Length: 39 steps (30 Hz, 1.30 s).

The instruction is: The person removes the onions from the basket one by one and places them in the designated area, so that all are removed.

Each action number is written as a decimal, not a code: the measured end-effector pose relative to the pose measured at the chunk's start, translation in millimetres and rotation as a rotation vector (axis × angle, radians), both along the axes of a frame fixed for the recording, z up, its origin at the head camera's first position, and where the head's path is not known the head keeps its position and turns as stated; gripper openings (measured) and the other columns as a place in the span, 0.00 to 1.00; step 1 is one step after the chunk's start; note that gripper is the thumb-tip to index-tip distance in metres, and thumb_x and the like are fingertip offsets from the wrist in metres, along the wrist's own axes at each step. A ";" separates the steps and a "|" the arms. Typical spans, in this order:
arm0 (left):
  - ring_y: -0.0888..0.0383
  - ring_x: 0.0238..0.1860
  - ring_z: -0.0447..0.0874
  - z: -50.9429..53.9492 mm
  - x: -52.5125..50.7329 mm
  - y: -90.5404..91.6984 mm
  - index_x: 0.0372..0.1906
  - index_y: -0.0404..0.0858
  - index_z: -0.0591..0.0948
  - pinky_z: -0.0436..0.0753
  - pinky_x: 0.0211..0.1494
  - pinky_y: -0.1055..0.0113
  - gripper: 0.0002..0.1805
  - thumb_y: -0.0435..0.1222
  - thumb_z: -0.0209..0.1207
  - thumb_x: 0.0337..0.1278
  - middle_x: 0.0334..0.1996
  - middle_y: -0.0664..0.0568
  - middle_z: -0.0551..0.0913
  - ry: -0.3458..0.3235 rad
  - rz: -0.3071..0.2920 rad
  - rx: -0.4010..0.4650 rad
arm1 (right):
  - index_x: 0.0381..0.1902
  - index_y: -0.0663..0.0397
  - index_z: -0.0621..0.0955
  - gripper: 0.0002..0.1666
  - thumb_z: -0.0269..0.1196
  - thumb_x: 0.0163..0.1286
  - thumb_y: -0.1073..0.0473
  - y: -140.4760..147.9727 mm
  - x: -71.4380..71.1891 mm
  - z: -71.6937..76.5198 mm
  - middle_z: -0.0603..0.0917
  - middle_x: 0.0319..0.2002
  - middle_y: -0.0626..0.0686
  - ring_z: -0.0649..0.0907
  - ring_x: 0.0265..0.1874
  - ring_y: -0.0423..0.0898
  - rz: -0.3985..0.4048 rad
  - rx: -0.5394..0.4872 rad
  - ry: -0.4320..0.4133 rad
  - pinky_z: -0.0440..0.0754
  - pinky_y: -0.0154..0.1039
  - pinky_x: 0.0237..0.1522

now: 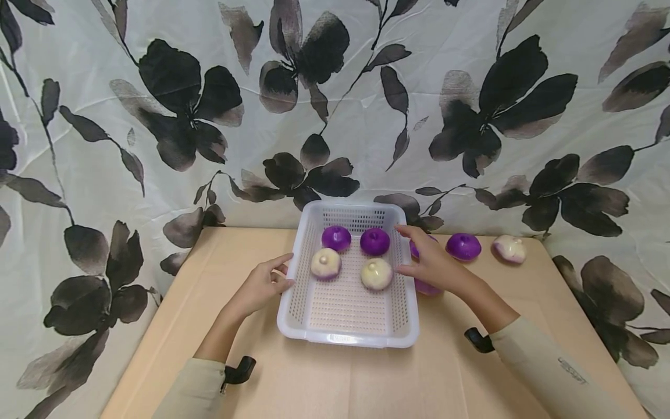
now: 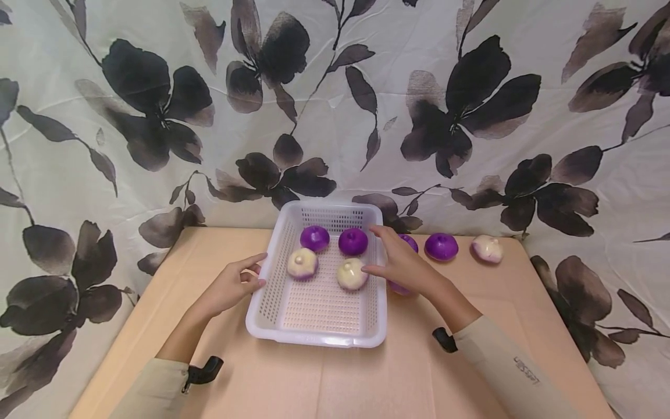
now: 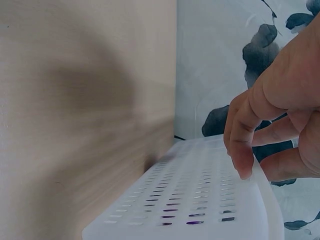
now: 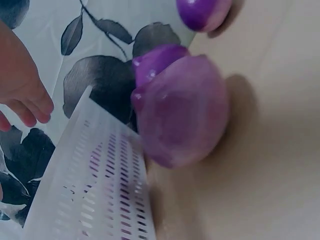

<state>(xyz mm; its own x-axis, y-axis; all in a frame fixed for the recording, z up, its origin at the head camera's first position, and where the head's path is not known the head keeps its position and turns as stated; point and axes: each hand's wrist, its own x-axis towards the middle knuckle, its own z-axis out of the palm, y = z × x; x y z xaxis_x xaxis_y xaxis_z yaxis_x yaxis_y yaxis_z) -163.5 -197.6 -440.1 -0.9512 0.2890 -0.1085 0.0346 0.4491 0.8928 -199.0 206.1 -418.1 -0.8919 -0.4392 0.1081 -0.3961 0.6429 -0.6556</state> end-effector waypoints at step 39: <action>0.55 0.37 0.84 -2.9 1.6 -6.2 0.76 0.25 0.64 0.88 0.39 0.64 0.36 0.25 0.61 0.65 0.50 0.33 0.77 0.007 -0.028 0.019 | 0.68 0.52 0.78 0.42 0.80 0.57 0.50 -77.8 -43.3 -16.2 0.81 0.64 0.57 0.81 0.60 0.51 0.258 0.324 -0.305 0.77 0.52 0.67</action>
